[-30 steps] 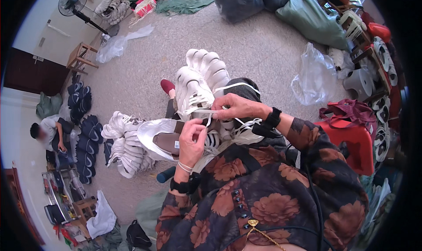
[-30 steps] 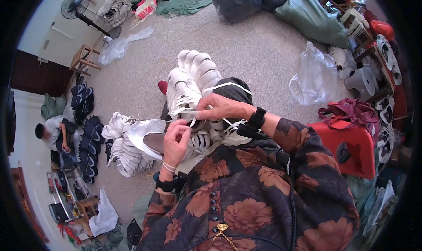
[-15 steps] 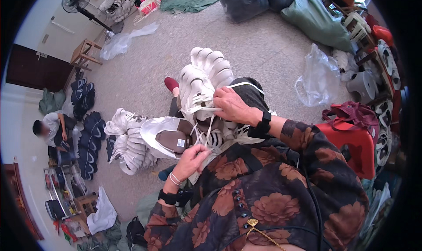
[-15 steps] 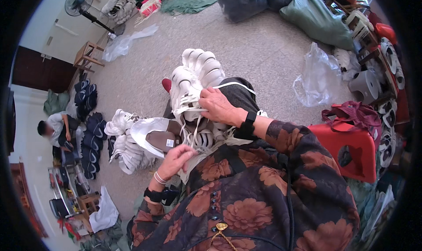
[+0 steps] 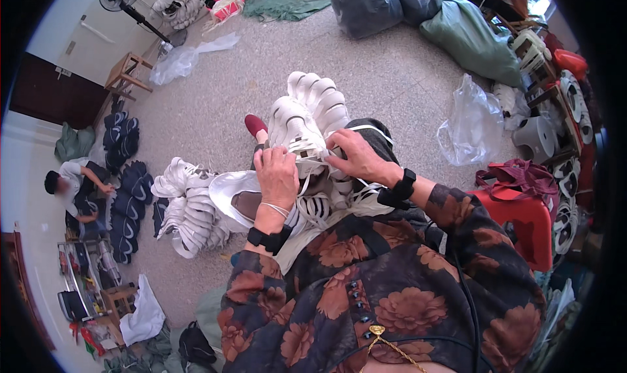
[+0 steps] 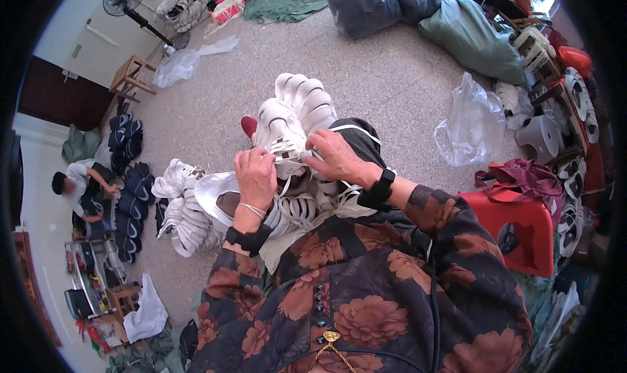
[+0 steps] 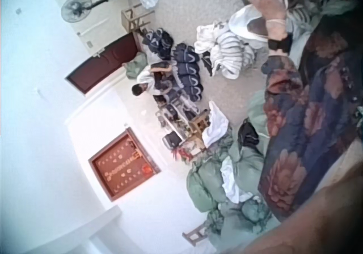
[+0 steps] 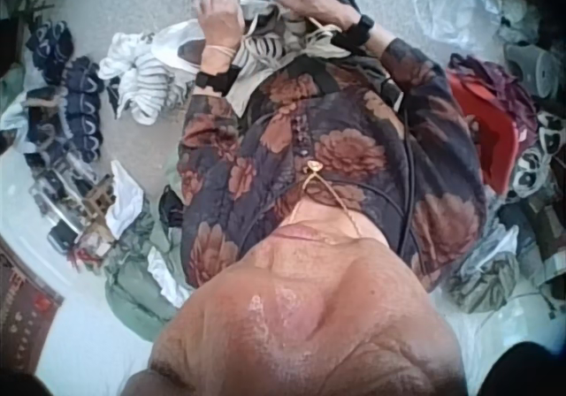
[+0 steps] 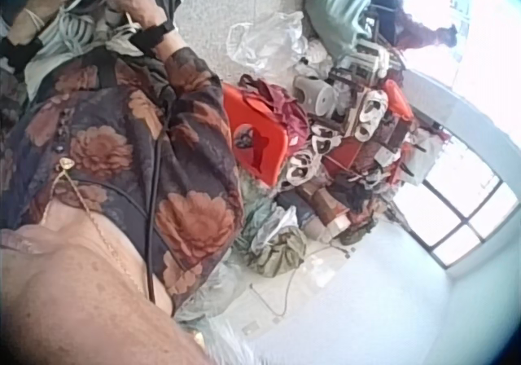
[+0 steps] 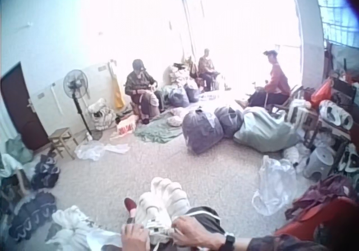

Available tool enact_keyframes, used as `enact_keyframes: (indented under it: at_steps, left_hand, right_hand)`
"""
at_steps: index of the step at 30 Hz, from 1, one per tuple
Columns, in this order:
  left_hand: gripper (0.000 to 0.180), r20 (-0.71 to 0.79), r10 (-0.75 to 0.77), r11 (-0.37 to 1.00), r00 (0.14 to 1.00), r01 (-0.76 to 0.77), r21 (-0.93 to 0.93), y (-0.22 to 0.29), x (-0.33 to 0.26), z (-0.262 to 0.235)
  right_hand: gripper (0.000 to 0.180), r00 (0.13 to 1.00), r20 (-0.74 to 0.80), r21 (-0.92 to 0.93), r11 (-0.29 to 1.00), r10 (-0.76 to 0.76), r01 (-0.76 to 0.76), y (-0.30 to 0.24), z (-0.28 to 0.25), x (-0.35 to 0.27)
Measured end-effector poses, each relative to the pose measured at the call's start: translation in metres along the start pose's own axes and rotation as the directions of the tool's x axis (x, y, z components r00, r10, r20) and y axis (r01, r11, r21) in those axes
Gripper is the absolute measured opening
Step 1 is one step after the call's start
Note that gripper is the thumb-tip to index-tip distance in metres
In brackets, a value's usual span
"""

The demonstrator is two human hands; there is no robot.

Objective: Manually assembling and lacing white shoe components in a manufacturing workspace.

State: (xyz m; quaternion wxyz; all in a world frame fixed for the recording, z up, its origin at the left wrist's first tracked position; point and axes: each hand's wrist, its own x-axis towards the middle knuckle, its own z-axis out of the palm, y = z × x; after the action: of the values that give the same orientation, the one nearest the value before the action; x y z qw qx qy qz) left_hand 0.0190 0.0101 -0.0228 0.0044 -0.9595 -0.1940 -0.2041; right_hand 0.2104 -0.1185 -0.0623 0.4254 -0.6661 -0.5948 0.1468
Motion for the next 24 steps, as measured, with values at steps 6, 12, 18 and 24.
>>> enact_keyframes:
  at_steps: [6,12,18,24]
  left_hand:
    - [0.018,-0.001,0.053,0.995,0.999,-0.052,-0.081,0.004,-0.006,-0.013]
    - [0.016,0.068,-0.162,0.977,0.985,0.169,-0.127,-0.012,-0.02,-0.075]
    - [0.018,0.097,-0.305,0.931,0.947,0.318,-0.177,-0.026,-0.043,-0.07]
    - [0.018,0.144,-0.267,0.935,0.953,0.293,-0.202,-0.023,-0.041,-0.024]
  right_hand:
    - [0.033,0.956,0.054,-0.11,0.949,-0.289,0.294,-0.034,0.019,0.028]
    - [0.014,0.994,-0.066,0.027,0.996,-0.085,0.087,-0.016,0.037,0.036]
    - [0.013,0.917,-0.199,0.261,0.921,0.345,-0.289,0.01,0.022,0.015]
    - [0.017,0.823,-0.228,0.453,0.805,0.521,-0.384,0.018,0.017,0.016]
